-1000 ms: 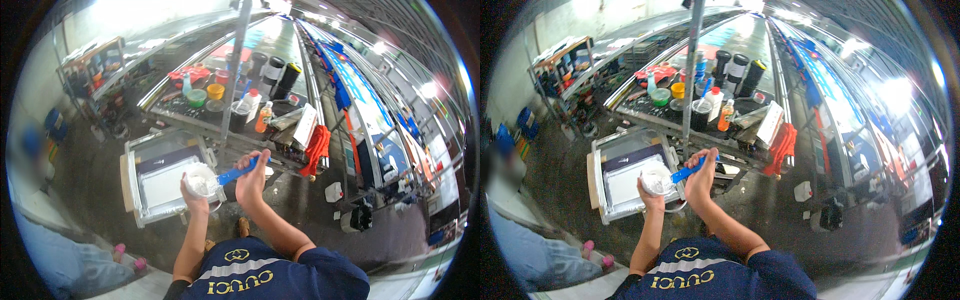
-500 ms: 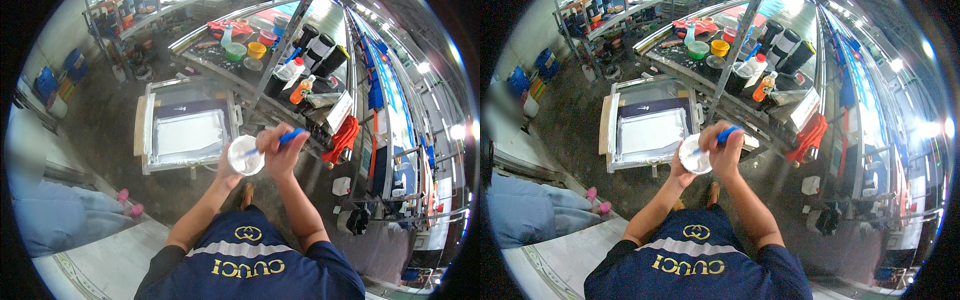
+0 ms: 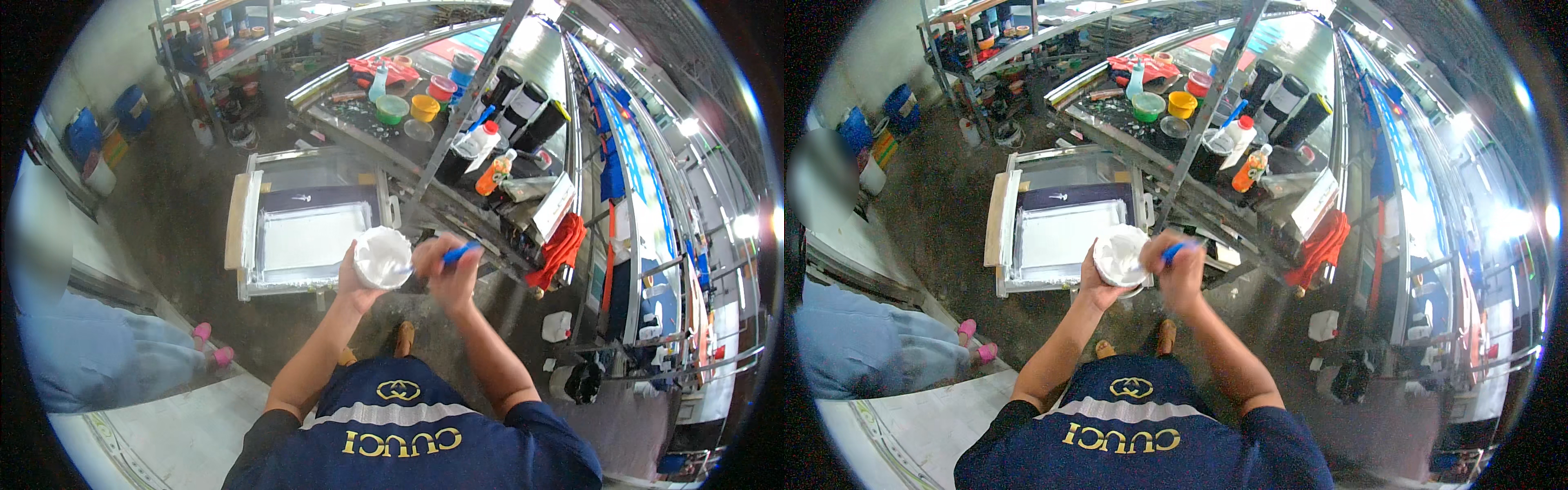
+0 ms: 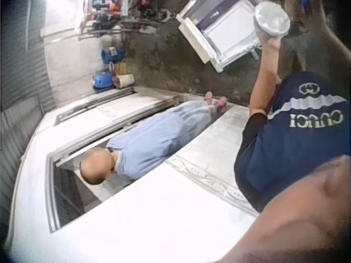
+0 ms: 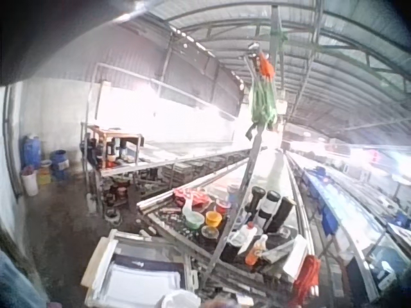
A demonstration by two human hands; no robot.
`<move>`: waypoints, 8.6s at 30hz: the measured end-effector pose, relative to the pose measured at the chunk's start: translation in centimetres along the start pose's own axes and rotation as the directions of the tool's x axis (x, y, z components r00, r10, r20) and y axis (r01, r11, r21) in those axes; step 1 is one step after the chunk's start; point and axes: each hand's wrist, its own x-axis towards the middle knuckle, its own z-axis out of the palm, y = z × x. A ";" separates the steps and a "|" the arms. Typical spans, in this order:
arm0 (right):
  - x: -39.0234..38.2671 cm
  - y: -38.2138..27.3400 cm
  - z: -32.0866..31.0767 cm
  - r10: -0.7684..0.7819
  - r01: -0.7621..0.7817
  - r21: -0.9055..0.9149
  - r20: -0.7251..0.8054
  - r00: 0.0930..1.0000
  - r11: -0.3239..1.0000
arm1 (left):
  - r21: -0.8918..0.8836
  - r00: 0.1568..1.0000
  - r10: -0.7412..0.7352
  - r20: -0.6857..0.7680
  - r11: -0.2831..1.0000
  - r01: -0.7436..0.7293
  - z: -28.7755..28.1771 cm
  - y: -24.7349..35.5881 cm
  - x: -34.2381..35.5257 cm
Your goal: The person uses a squeegee to pull white ink across a screen printing frame mounted on a large blue banner. After completing the print, the person moves the frame to a workbench, picks up a small container of white paste, and uses a spatula to spread the paste onto the screen mesh.
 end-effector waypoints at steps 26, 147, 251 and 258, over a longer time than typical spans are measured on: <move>2.2 0.9 2.7 -0.010 0.009 0.048 0.007 1.000 0.999 | -0.065 0.992 0.099 -0.074 0.992 -0.104 0.3 1.9 -3.2; 2.0 -4.3 4.4 0.707 0.966 0.259 0.683 -0.182 -0.002 | -0.048 0.932 0.296 -0.209 0.949 -0.312 -7.6 3.0 -8.0; -2.9 -1.5 6.1 0.914 -0.987 -0.151 0.392 -0.101 -0.044 | 0.312 0.654 0.753 -0.065 0.639 -0.704 -2.6 11.7 -13.2; 5.8 -0.1 0.9 0.938 -0.490 -0.844 0.042 0.345 0.218 | 0.646 0.799 0.594 -0.094 0.647 -0.405 -2.1 11.7 -12.2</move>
